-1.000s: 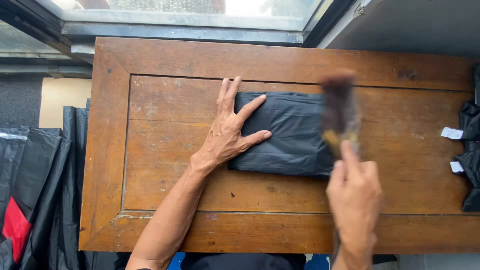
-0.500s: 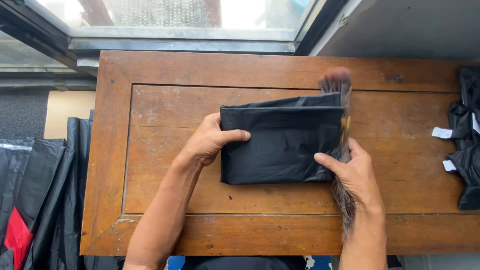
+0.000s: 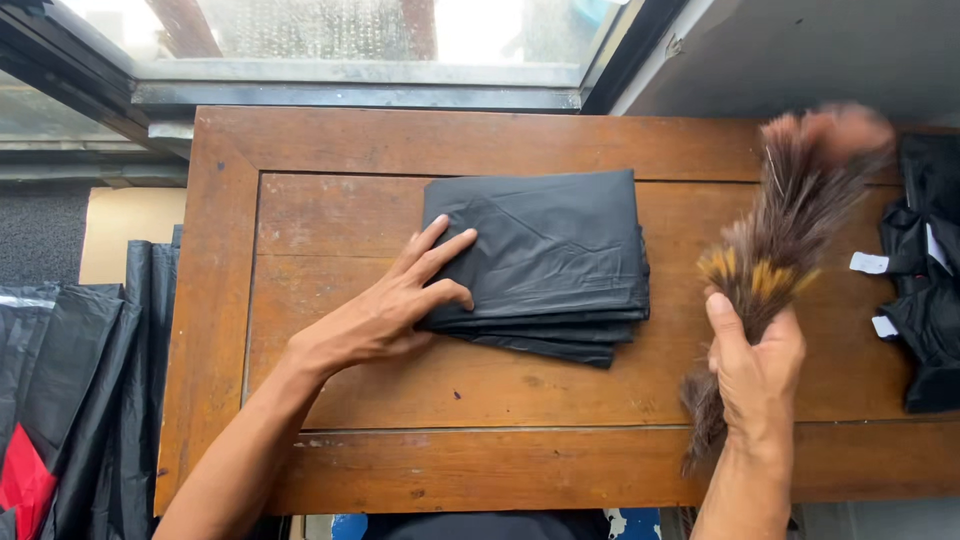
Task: The person folds a pair of black pants on a wooden table, smoothing them with hands and a brush. They then place the folded pants into a black drawstring bag with red trim and secure the bag.
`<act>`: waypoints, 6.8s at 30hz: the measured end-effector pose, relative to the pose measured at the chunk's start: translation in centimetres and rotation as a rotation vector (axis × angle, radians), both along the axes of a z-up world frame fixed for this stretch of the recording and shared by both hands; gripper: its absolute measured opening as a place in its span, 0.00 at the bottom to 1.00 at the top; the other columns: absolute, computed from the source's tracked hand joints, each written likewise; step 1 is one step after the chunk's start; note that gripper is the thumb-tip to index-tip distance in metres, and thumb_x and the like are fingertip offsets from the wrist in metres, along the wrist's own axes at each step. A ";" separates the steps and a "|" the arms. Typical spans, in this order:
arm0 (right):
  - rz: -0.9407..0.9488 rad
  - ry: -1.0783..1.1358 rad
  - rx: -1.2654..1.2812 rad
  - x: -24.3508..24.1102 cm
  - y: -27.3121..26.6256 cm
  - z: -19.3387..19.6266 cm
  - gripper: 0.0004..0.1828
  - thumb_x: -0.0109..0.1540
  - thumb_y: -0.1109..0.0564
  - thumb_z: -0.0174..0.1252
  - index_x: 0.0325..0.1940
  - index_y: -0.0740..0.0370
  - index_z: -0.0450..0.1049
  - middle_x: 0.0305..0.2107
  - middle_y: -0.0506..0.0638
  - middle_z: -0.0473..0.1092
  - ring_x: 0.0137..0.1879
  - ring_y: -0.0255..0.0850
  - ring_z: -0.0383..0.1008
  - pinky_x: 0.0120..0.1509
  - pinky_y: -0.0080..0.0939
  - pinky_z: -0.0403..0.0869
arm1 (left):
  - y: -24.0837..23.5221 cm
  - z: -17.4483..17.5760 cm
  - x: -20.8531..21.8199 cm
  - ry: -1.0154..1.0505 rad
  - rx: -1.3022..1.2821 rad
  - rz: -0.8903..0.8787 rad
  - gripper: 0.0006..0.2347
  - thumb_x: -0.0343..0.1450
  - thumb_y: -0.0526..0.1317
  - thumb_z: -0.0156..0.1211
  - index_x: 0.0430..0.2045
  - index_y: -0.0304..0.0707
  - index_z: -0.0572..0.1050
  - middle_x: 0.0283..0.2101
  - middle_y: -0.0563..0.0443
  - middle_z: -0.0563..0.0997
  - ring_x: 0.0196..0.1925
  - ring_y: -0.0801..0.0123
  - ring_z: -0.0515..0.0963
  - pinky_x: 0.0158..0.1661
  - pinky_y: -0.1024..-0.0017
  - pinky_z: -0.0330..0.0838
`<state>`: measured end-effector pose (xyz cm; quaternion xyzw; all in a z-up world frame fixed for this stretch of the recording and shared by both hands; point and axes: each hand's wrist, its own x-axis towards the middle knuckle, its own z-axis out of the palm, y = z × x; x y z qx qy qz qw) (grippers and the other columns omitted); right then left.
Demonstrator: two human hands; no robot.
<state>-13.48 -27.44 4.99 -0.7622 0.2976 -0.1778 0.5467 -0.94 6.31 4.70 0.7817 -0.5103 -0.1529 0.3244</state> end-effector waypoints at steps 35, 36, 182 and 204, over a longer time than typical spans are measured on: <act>0.205 0.317 -0.365 -2.4 5.5 1.2 0.30 0.62 0.52 0.44 0.70 0.56 0.57 0.34 0.54 0.67 0.39 0.46 0.69 0.46 0.42 0.68 | -13.5 -2.2 -8.2 -0.652 0.219 0.185 0.45 0.56 0.65 0.62 0.63 0.35 0.57 0.70 0.41 0.53 0.73 0.56 0.51 0.69 0.50 0.42; 0.247 0.281 -0.465 -2.7 5.1 0.9 0.28 0.63 0.49 0.46 0.67 0.57 0.61 0.53 0.56 0.70 0.56 0.49 0.71 0.55 0.44 0.67 | -13.6 -2.4 -8.1 -0.708 0.278 0.179 0.43 0.59 0.67 0.55 0.64 0.36 0.56 0.70 0.41 0.52 0.73 0.56 0.49 0.69 0.50 0.41; 0.127 0.080 -0.340 -5.0 9.4 -1.3 0.28 0.65 0.50 0.41 0.67 0.63 0.58 0.61 0.60 0.62 0.65 0.50 0.63 0.64 0.42 0.63 | -6.9 -0.7 -1.9 0.265 -0.240 0.731 0.46 0.58 0.63 0.60 0.67 0.47 0.43 0.72 0.40 0.37 0.74 0.51 0.36 0.65 0.46 0.35; 0.122 0.123 -0.117 -4.4 13.2 -2.0 0.31 0.63 0.53 0.40 0.72 0.57 0.50 0.20 0.47 0.64 0.20 0.37 0.64 0.26 0.38 0.68 | -6.9 -4.5 0.1 0.867 -1.170 1.052 0.25 0.73 0.52 0.35 0.62 0.36 0.55 0.66 0.35 0.60 0.69 0.51 0.61 0.65 0.62 0.56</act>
